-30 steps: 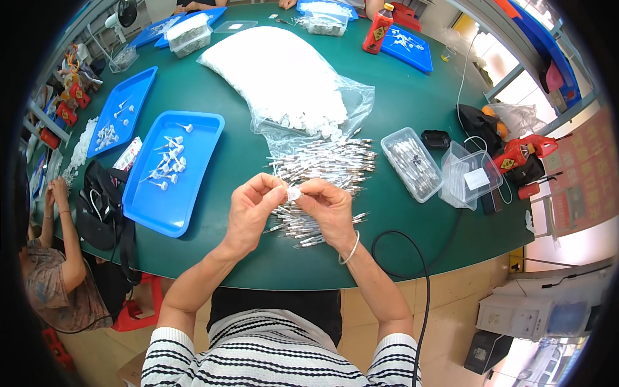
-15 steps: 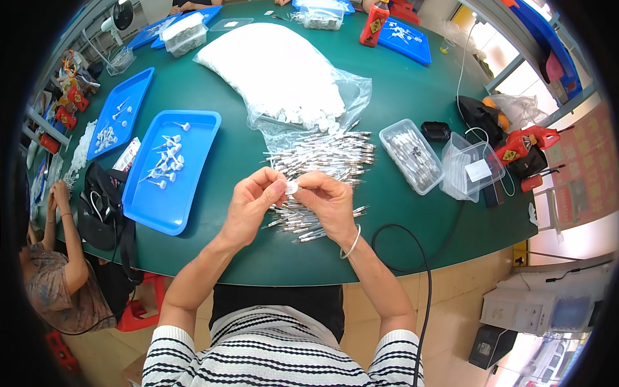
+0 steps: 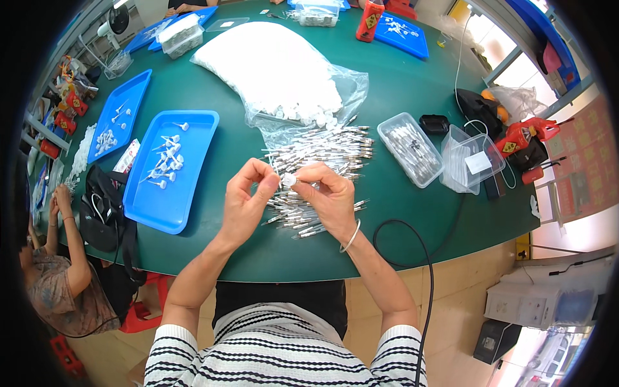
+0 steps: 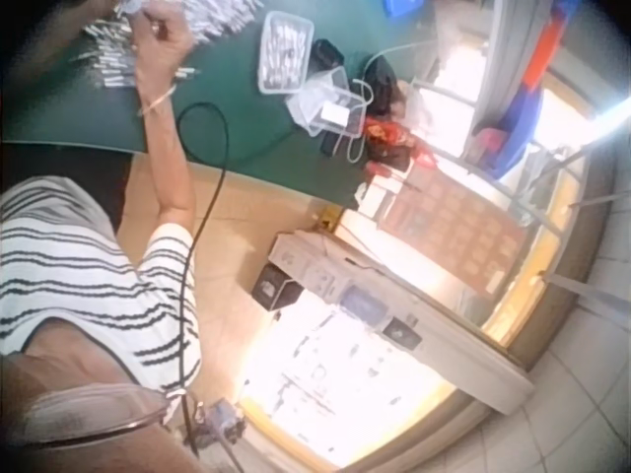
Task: The person sits at a green workbench and repeatedly picks up small white plastic caps and silver metal rods. They attach the caps to the rods by hand and place the finished assemblies into a blue tray. The process is repetitive and involves handling small parts one at a time.
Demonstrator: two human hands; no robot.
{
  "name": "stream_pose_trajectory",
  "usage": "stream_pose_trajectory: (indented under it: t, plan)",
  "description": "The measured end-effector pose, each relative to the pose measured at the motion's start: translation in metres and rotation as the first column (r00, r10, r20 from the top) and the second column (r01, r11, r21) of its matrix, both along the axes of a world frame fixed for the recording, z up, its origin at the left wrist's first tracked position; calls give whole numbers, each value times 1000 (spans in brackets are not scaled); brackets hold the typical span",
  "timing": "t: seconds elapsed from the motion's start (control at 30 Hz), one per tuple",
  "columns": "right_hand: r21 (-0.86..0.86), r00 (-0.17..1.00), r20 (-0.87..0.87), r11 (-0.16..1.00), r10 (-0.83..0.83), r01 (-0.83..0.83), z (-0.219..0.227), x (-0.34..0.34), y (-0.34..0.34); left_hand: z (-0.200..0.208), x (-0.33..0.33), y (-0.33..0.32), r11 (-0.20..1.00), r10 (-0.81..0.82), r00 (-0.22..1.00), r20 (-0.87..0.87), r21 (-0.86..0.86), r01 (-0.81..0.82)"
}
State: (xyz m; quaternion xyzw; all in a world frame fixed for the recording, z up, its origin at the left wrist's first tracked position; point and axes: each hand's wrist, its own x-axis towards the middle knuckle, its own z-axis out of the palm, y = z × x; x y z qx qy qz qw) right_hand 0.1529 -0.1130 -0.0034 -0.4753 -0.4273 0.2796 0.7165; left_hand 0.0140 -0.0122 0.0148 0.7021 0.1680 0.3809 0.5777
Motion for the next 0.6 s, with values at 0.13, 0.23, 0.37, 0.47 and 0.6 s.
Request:
stream_pose_trajectory:
  t: [0.13, 0.23, 0.37, 0.47, 0.6]
  plan:
    - [-3, 1000, 14, 1000, -16, 16, 0, -1, -2, -2, 1, 1, 998, -39, 999, -8, 42, 39]
    - [0, 999, -46, 1000, 12, -12, -4, -2, -1, 0, -3, -1, 936, -167, 986, 24, -309, 166]
    - [0, 994, -102, 999, 32, -32, -3, -3, 0, -3, 0, -3, 789, -240, 955, 177, -537, 298]
    - [6, 988, -145, 999, 52, -52, -2, -3, -1, -3, 1, -3, 737, -269, 940, 210, -583, 342]
    - [37, 985, -163, 998, 57, -52, -8, 0, 0, -7, 3, -3, 734, -253, 943, 219, -592, 334]
